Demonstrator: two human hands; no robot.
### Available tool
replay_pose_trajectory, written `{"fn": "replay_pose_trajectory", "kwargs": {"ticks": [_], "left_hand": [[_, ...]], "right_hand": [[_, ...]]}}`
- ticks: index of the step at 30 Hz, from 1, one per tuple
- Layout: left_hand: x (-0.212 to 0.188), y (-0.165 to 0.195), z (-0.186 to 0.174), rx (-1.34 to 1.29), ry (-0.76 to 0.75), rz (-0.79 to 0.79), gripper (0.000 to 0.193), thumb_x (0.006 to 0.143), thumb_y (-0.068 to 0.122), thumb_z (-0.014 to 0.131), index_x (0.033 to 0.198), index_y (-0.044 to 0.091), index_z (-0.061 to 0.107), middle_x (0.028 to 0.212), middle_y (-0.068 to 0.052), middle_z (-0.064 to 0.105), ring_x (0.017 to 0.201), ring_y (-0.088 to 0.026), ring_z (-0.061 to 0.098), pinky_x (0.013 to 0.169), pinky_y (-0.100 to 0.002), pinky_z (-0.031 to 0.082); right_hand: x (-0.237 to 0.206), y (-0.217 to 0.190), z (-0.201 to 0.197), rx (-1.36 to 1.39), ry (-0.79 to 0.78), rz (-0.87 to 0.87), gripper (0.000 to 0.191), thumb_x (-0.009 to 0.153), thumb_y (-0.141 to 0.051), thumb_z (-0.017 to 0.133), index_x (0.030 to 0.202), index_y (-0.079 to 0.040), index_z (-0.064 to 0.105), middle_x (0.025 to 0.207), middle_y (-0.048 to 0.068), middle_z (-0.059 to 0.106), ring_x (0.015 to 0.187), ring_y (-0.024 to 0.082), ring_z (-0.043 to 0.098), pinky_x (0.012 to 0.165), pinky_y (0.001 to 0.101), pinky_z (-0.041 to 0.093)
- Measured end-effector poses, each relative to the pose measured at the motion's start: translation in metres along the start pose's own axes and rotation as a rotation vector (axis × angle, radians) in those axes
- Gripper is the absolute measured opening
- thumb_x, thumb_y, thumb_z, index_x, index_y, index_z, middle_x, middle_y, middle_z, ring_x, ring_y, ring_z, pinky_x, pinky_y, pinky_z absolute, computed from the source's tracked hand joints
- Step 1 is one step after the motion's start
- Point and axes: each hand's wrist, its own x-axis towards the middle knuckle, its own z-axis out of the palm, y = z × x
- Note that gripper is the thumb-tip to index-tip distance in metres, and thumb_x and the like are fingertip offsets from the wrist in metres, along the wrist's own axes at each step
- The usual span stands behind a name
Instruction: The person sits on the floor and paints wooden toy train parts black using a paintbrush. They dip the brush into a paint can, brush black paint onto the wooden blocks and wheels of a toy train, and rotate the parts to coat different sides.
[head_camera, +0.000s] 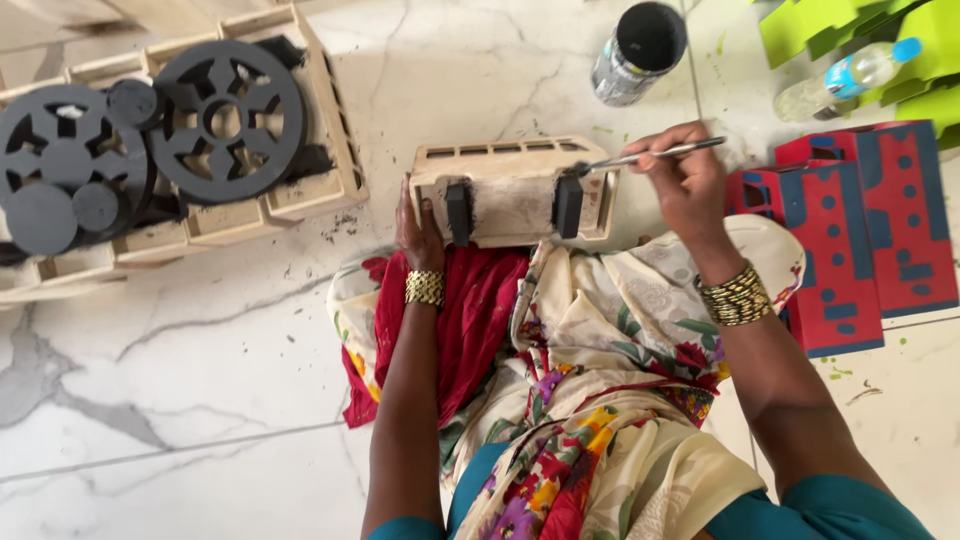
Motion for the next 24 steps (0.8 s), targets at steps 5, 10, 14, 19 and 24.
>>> {"fn": "replay_pose_trajectory", "kwargs": {"ticks": [5, 10, 14, 19, 24], "left_hand": [[0.001, 0.000, 0.001, 0.028, -0.003, 0.076, 0.047, 0.109, 0.011, 0.057, 0.153, 0.002, 0.046, 0.149, -0.021, 0.058, 0.135, -0.036, 0.059, 0.111, -0.044, 0.050], [-0.002, -0.005, 0.004, 0.013, 0.000, 0.044, 0.046, 0.107, 0.008, 0.059, 0.152, 0.004, 0.048, 0.149, -0.018, 0.058, 0.134, -0.034, 0.060, 0.111, -0.042, 0.052], [0.003, -0.003, 0.003, 0.001, 0.031, 0.104, 0.047, 0.107, 0.005, 0.059, 0.152, 0.005, 0.047, 0.151, -0.018, 0.056, 0.137, -0.036, 0.058, 0.114, -0.044, 0.049], [0.005, 0.007, -0.002, -0.003, -0.013, 0.060, 0.046, 0.107, 0.007, 0.056, 0.152, 0.006, 0.047, 0.151, -0.018, 0.056, 0.137, -0.037, 0.057, 0.114, -0.044, 0.049], [0.006, 0.013, -0.006, -0.014, -0.040, 0.021, 0.046, 0.108, 0.009, 0.054, 0.153, 0.006, 0.046, 0.150, -0.018, 0.057, 0.137, -0.037, 0.057, 0.113, -0.044, 0.049]], "right_hand": [[0.010, 0.010, 0.007, -0.076, -0.103, 0.056, 0.016, 0.107, 0.005, 0.061, 0.110, -0.002, 0.047, 0.113, 0.018, 0.069, 0.108, 0.018, 0.070, 0.092, 0.0288, 0.060], [0.014, -0.019, 0.014, 0.149, -0.244, 0.124, 0.016, 0.105, 0.006, 0.057, 0.110, -0.005, 0.047, 0.114, 0.016, 0.070, 0.107, 0.016, 0.071, 0.094, 0.0273, 0.061], [0.016, -0.037, 0.055, 0.094, -0.225, -0.053, 0.014, 0.109, 0.005, 0.056, 0.110, -0.005, 0.047, 0.120, 0.016, 0.068, 0.111, 0.016, 0.068, 0.097, 0.0264, 0.059], [0.024, -0.018, 0.119, -0.021, -0.326, 0.023, 0.010, 0.104, 0.002, 0.058, 0.102, -0.007, 0.054, 0.115, 0.011, 0.075, 0.081, 0.012, 0.065, 0.067, 0.0233, 0.054], [0.037, 0.003, 0.158, -0.252, -0.368, -0.213, 0.009, 0.103, 0.004, 0.058, 0.103, -0.005, 0.054, 0.111, 0.012, 0.071, 0.100, 0.017, 0.073, 0.083, 0.0268, 0.061]]}}
